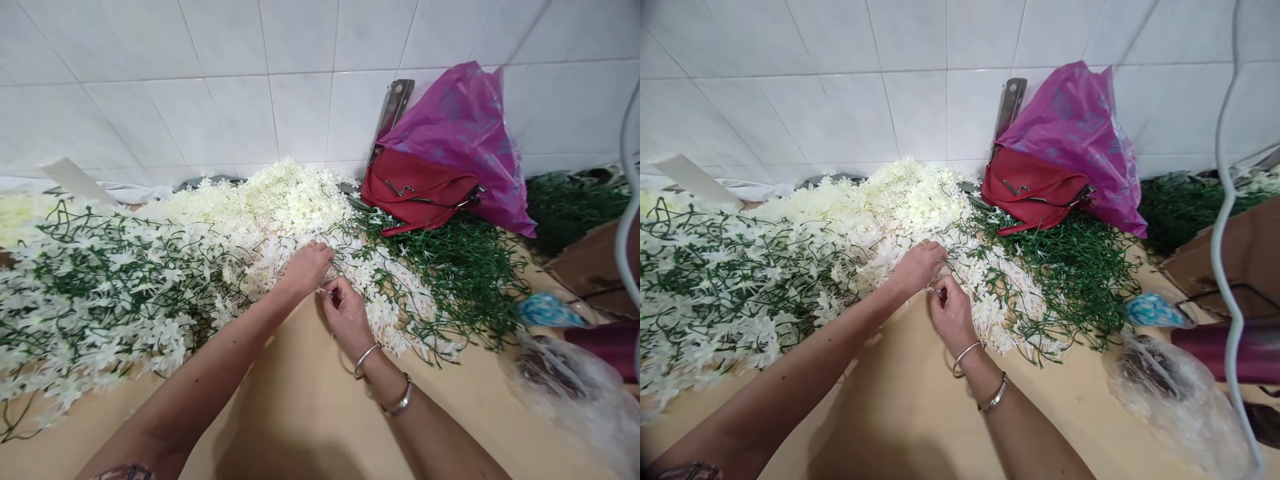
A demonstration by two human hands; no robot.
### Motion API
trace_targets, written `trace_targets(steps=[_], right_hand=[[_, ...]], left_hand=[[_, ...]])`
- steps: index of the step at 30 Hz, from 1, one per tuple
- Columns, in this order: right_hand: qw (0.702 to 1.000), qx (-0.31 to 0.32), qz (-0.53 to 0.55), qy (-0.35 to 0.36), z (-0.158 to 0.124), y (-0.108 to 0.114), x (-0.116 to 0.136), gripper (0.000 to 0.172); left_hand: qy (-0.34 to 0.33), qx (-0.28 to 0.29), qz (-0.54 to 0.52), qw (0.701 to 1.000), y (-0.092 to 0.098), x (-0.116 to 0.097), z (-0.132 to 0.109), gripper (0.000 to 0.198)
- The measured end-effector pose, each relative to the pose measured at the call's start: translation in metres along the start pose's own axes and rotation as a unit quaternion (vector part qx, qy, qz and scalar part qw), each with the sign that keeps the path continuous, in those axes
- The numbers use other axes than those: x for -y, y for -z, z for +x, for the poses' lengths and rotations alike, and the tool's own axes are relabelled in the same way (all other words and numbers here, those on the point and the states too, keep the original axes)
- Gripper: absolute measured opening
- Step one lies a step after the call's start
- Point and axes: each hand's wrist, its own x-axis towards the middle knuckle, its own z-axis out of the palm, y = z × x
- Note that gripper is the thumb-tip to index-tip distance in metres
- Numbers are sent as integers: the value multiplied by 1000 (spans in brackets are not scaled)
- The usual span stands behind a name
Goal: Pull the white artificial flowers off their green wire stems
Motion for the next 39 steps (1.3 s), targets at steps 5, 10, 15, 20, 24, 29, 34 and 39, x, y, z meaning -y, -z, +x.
trace_targets(steps=[5, 10, 15, 20, 24, 29, 34, 39], right_hand=[[1000, 8, 7, -10, 0, 0, -3, 11], [1000, 6, 14, -20, -1, 2, -4, 6], [999, -22, 13, -37, 5, 9, -9, 8], [988, -60, 124, -64, 11, 11, -12, 15], [968, -43, 229, -95, 13, 17, 0, 21], [967, 18, 252, -45, 11, 33, 30, 18], [972, 120, 194, -62, -1, 31, 52, 18], [975, 135, 150, -91, -21, 16, 52, 18]], left_hand=[[34, -46, -30, 998, 13, 7, -6, 6], [110, -162, -164, 967, 36, 2, -22, 8], [168, -183, -263, 932, 46, -15, -53, 12], [173, -104, -216, 955, 41, -32, -101, 10], [153, -115, -143, 971, 36, -33, -124, 11], [126, -102, -84, 983, 41, -28, -132, 13], [75, -135, -92, 984, 51, -30, -138, 16], [64, -183, -224, 955, 55, -27, -140, 16]])
